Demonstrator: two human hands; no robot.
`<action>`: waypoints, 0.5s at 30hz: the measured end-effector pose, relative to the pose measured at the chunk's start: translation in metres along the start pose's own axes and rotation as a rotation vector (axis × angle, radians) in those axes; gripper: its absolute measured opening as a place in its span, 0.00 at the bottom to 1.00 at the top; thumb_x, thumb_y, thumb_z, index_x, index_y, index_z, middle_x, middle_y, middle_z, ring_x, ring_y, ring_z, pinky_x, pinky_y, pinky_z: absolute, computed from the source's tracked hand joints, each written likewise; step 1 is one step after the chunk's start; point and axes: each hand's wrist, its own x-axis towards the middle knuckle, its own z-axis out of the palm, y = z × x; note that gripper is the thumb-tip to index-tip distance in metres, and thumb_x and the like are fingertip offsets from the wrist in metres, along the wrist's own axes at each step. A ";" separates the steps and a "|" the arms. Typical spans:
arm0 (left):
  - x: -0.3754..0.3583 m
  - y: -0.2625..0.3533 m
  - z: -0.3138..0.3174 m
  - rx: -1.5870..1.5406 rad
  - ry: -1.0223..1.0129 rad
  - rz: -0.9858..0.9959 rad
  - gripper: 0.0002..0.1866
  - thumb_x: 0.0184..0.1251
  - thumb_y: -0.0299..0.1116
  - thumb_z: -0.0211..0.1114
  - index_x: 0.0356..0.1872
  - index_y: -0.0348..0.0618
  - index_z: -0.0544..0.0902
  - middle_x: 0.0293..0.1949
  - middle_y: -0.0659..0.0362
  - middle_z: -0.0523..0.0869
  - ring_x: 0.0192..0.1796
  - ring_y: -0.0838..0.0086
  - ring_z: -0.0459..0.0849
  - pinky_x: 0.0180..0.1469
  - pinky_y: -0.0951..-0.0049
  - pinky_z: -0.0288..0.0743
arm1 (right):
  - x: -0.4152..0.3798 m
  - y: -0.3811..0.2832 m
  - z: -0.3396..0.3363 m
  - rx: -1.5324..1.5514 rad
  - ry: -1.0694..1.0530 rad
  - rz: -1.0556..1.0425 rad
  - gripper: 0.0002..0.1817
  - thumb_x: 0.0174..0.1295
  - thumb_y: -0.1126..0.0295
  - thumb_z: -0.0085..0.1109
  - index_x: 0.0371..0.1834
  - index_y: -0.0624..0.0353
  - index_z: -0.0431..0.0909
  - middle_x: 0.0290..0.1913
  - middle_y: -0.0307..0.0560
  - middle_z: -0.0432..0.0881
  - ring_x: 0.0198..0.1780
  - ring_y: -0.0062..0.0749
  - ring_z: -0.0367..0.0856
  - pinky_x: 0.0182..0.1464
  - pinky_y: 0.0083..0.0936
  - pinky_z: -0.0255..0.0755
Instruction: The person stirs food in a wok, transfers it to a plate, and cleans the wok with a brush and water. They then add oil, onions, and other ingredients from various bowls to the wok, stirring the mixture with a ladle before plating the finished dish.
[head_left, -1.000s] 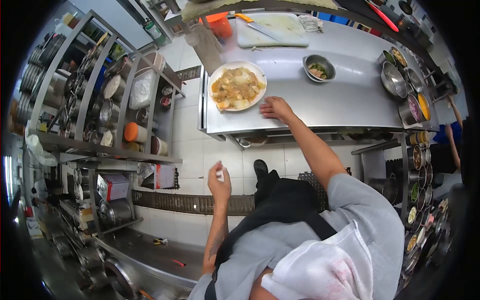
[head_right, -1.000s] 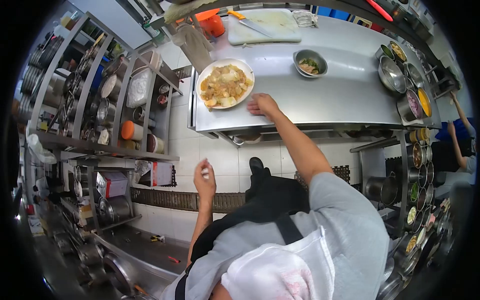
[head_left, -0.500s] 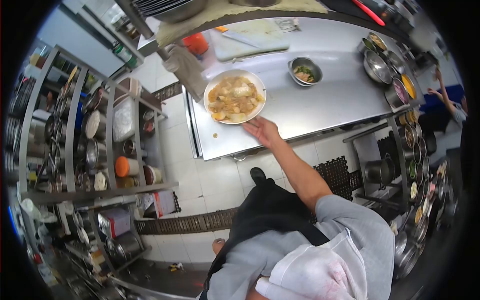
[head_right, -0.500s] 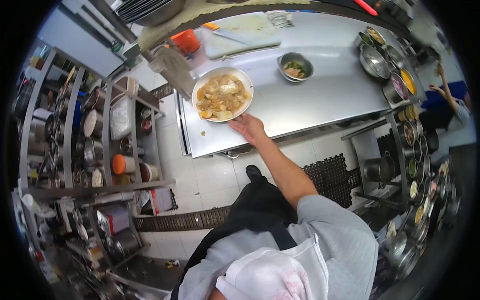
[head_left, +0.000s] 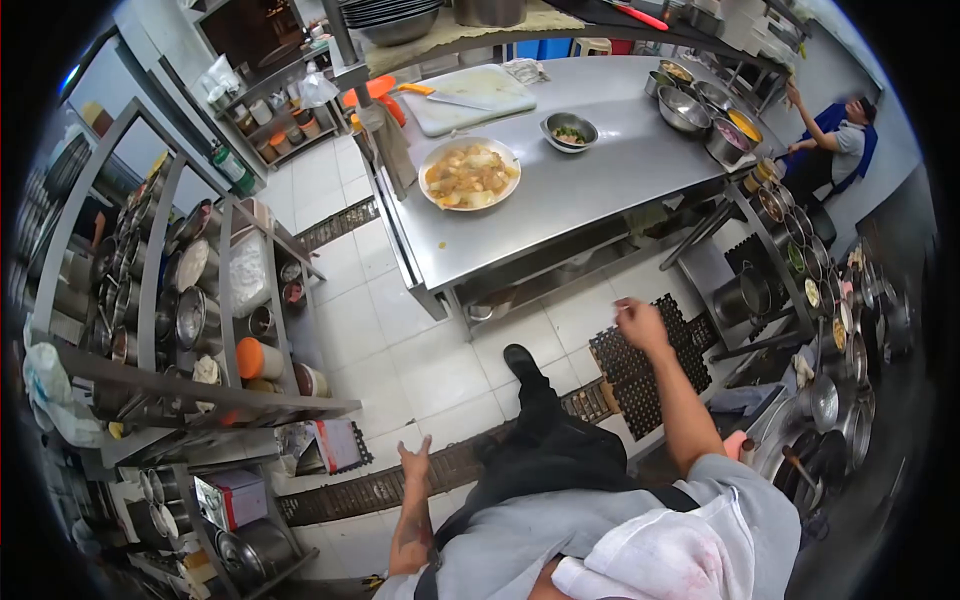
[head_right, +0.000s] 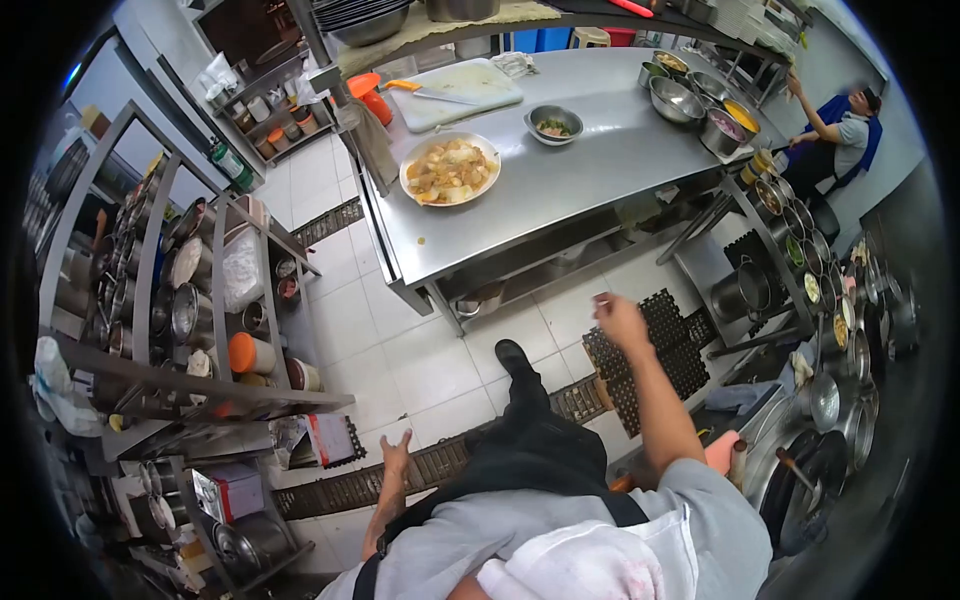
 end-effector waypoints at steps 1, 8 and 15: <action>0.010 0.000 -0.012 -0.131 -0.010 -0.017 0.59 0.56 0.53 0.76 0.76 0.29 0.48 0.70 0.27 0.63 0.74 0.45 0.63 0.74 0.58 0.59 | -0.004 0.014 -0.020 -0.015 0.142 -0.018 0.14 0.66 0.62 0.56 0.48 0.57 0.84 0.36 0.53 0.88 0.39 0.43 0.88 0.44 0.36 0.79; 0.033 0.107 -0.155 -0.607 0.209 0.098 0.59 0.58 0.48 0.76 0.79 0.52 0.38 0.58 0.44 0.75 0.32 0.69 0.80 0.20 0.77 0.68 | -0.079 -0.069 -0.263 0.315 1.044 -0.597 0.14 0.70 0.65 0.59 0.24 0.55 0.81 0.24 0.31 0.75 0.23 0.14 0.65 0.27 0.16 0.58; 0.006 0.281 -0.293 -0.879 0.407 0.705 0.43 0.67 0.42 0.70 0.74 0.38 0.53 0.26 0.59 0.81 0.23 0.80 0.75 0.21 0.82 0.64 | -0.213 -0.308 -0.432 0.056 1.510 -1.231 0.19 0.62 0.64 0.48 0.13 0.56 0.66 0.15 0.36 0.64 0.13 0.23 0.60 0.12 0.21 0.52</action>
